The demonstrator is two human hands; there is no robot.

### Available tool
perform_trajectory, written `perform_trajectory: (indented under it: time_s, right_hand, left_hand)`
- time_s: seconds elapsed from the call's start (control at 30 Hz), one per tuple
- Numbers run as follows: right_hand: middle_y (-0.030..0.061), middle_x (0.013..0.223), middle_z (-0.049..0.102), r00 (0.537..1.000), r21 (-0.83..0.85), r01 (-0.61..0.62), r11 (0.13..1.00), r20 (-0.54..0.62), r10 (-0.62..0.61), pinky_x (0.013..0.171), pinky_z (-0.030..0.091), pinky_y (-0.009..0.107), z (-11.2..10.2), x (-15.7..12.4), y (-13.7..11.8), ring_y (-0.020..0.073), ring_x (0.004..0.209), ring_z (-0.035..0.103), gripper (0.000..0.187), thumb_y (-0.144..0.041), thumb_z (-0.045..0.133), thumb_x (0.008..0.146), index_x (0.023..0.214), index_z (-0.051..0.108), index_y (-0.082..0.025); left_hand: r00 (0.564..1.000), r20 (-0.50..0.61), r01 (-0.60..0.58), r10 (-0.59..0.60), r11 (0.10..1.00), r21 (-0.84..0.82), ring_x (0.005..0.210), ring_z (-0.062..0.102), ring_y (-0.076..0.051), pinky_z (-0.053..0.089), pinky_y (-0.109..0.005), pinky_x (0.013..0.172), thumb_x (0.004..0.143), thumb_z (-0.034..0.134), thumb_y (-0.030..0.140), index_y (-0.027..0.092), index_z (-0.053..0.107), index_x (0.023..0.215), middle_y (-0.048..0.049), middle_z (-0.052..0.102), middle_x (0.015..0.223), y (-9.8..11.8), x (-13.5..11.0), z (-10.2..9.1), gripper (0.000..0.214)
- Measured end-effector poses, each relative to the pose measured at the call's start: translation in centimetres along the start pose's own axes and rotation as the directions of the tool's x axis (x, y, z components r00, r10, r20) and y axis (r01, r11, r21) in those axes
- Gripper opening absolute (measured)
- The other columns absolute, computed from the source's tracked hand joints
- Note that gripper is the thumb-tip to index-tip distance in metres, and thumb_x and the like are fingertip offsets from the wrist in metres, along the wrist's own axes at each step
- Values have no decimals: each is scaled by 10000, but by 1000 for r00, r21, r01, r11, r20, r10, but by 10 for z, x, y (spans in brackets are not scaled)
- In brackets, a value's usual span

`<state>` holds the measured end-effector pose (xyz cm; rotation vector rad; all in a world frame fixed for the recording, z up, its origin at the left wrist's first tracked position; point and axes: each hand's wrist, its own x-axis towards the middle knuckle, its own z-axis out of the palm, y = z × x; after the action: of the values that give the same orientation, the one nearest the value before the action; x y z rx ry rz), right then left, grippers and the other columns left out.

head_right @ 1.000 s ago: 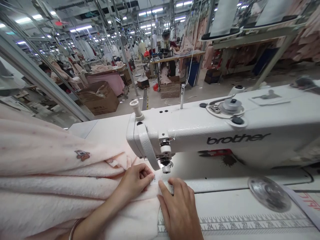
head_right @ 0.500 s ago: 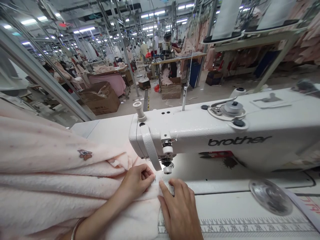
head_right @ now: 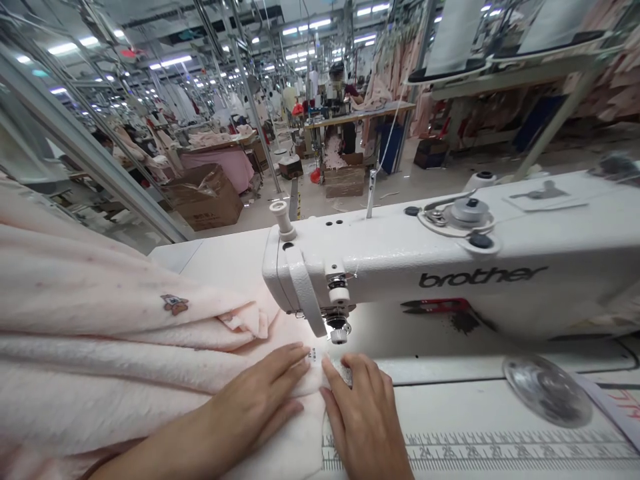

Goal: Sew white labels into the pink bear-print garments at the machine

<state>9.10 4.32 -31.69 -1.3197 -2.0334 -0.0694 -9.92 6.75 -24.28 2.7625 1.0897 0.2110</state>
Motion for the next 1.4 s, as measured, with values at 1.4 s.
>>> perform_trajectory:
  time_s: [1.4]
  right_hand:
    - [87, 912, 618, 990, -152, 90, 984, 117, -73, 711, 425, 359, 9, 34, 15, 245, 878, 551, 323, -201, 320, 952, 1078, 617, -202]
  left_hand:
    - [991, 80, -109, 109, 994, -7, 1342, 319, -286, 360, -430, 1085, 885, 501, 296, 102, 413, 1323, -184, 390, 1405, -37, 6, 15, 488]
